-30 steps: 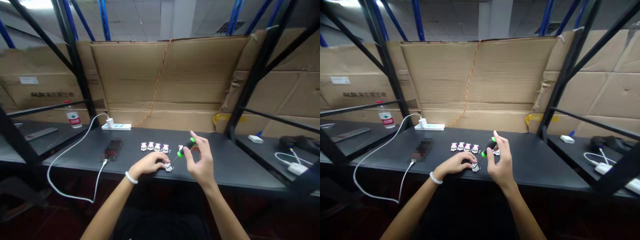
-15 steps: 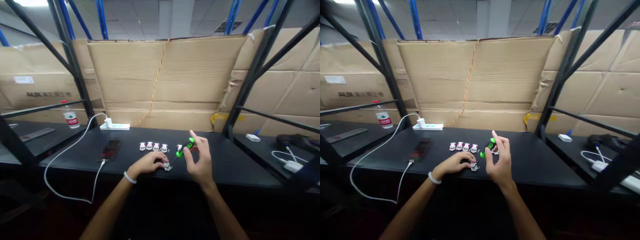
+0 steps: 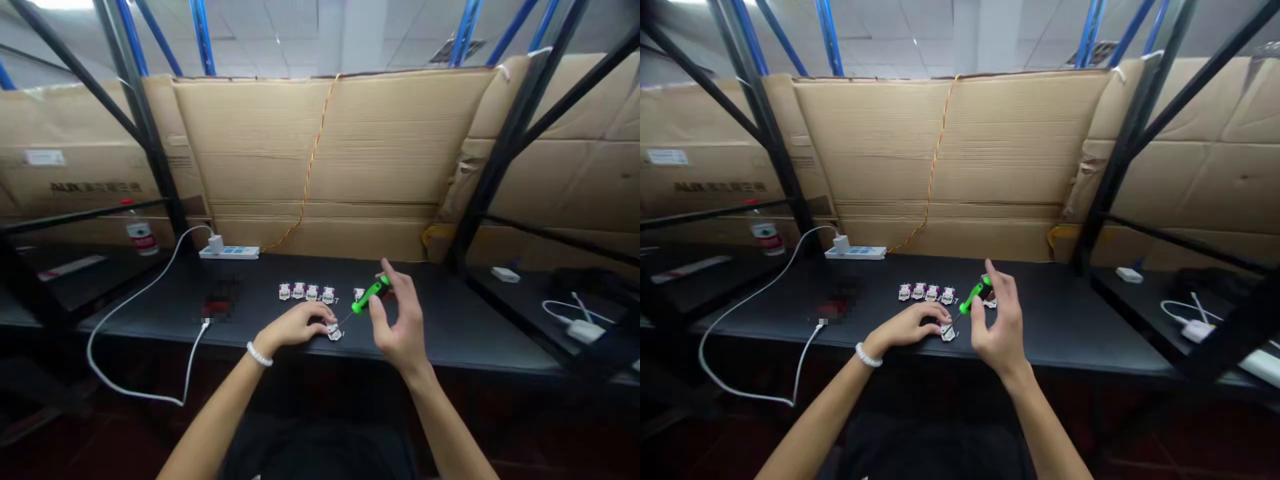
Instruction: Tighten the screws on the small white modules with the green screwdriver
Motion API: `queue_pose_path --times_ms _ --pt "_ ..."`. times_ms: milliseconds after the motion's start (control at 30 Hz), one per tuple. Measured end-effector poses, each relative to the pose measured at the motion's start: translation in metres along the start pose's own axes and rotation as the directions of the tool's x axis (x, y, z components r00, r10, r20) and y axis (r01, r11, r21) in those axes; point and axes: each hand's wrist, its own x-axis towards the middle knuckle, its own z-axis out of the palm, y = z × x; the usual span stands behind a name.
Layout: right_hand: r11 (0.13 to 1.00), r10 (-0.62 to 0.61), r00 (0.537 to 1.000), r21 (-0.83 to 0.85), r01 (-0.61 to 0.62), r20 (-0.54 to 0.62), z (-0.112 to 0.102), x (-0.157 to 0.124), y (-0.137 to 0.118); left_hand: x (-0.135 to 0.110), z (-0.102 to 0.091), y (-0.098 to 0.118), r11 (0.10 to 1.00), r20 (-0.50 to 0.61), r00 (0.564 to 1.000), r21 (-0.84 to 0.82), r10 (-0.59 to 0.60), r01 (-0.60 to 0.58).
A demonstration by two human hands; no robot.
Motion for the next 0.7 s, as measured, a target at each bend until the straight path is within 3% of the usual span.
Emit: queue_pose_path --times_ms 200,700 --pt "0.984 0.089 0.996 0.154 -0.086 -0.013 0.012 -0.005 0.011 0.000 0.000 -0.001 1.000 0.007 1.000 0.024 -0.011 0.011" --pt "0.983 0.082 0.997 0.166 -0.080 -0.005 0.005 0.001 0.024 -0.003 -0.005 -0.006 0.997 0.022 1.000 0.074 -0.009 0.008"
